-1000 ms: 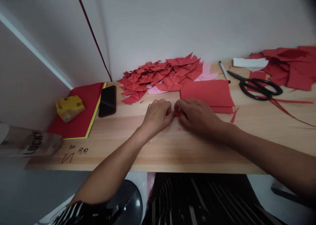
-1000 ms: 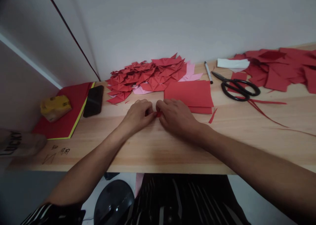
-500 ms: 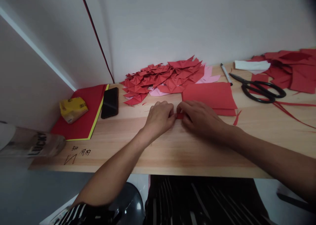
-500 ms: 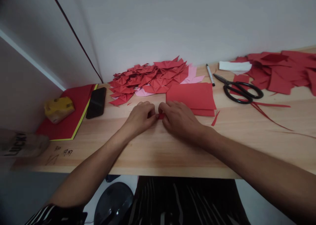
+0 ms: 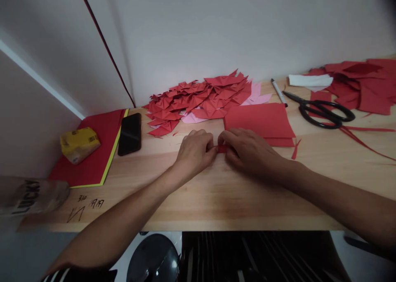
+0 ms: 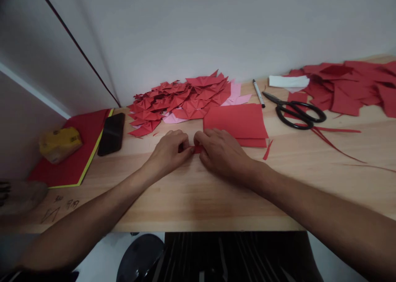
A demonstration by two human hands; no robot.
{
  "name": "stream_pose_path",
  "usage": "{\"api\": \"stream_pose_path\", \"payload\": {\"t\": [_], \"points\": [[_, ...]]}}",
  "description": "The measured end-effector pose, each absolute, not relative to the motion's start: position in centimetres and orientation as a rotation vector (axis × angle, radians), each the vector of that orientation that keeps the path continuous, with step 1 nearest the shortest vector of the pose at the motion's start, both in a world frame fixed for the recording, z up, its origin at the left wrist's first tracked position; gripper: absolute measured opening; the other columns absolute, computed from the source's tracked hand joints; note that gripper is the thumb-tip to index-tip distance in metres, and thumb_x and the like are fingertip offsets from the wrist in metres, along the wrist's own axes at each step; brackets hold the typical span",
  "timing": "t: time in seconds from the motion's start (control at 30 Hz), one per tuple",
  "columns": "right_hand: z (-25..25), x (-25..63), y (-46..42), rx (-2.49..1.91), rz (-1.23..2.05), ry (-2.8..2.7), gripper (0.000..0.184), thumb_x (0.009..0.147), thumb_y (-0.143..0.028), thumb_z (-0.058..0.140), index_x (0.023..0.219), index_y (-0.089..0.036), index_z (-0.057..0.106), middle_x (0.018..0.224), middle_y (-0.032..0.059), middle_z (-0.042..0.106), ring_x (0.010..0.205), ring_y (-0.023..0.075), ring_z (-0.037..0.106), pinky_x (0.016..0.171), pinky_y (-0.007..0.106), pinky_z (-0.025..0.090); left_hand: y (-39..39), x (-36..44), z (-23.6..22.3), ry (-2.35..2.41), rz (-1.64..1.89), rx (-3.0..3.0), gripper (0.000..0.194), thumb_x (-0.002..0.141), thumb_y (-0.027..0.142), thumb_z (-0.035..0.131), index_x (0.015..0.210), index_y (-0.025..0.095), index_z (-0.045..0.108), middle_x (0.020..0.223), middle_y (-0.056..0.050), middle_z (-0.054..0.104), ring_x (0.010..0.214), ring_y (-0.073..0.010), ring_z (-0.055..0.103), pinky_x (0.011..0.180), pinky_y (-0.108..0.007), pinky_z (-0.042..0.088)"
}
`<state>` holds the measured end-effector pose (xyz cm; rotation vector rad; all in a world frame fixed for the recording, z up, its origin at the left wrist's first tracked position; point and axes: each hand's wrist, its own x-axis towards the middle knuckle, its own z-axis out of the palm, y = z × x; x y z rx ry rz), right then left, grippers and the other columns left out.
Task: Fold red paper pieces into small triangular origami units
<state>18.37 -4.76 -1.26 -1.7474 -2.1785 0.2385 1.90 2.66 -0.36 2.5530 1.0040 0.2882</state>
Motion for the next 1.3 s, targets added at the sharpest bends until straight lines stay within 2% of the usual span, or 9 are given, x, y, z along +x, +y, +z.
{"api": "stream_pose_path", "payload": {"t": [0.17,0.37,0.8,1.07,1.3], "points": [[-1.3,18.4,-4.64,-1.741,0.239,-2.188,0.015,0.089,-0.019,0.045,0.095,-0.017,0.059,0.089,0.0089,0.064,0.085,0.0236,0.057,0.075,0.034,0.038,2.81,1.82,-0.44,0.98,0.326,2.534,0.024,0.082,0.024,0.062,0.063,0.018,0.049,0.072,-0.001,0.054,0.076,-0.0182,0.048,0.069,-0.032,0.036],[-1.4,18.66,-4.6,-1.732,0.26,-2.198,0.02,0.082,-0.012,0.047,0.097,-0.017,0.059,0.092,0.0091,0.063,0.087,0.024,0.057,0.076,0.035,0.039,2.51,1.39,-0.95,0.937,0.407,2.567,0.021,0.083,0.023,0.061,0.067,0.019,0.049,0.074,-0.001,0.054,0.077,-0.0178,0.047,0.069,-0.032,0.035],[-1.39,18.78,-4.81,-1.745,0.306,-2.201,0.031,0.08,-0.009,0.045,0.108,-0.016,0.058,0.099,0.0107,0.063,0.094,0.026,0.057,0.082,0.037,0.041,2.51,1.27,-0.33,0.954,0.373,2.503,0.024,0.081,0.016,0.059,0.063,0.019,0.043,0.072,-0.001,0.053,0.076,-0.0172,0.048,0.066,-0.031,0.035],[-1.18,18.36,-4.66,-1.761,0.27,-2.178,0.02,0.088,-0.019,0.045,0.102,-0.016,0.059,0.093,0.0105,0.062,0.088,0.0252,0.058,0.08,0.037,0.04,2.41,1.24,-0.51,0.949,0.384,2.527,0.023,0.082,0.015,0.059,0.065,0.019,0.044,0.073,-0.001,0.053,0.077,-0.0176,0.048,0.067,-0.031,0.035],[-1.07,18.47,-4.72,-1.771,0.276,-2.222,0.025,0.083,-0.013,0.046,0.105,-0.017,0.058,0.096,0.0119,0.062,0.093,0.028,0.059,0.08,0.039,0.04,2.63,0.91,-0.46,0.921,0.351,2.534,0.023,0.083,0.017,0.059,0.066,0.019,0.044,0.074,-0.001,0.052,0.077,-0.0174,0.047,0.067,-0.031,0.035]]}}
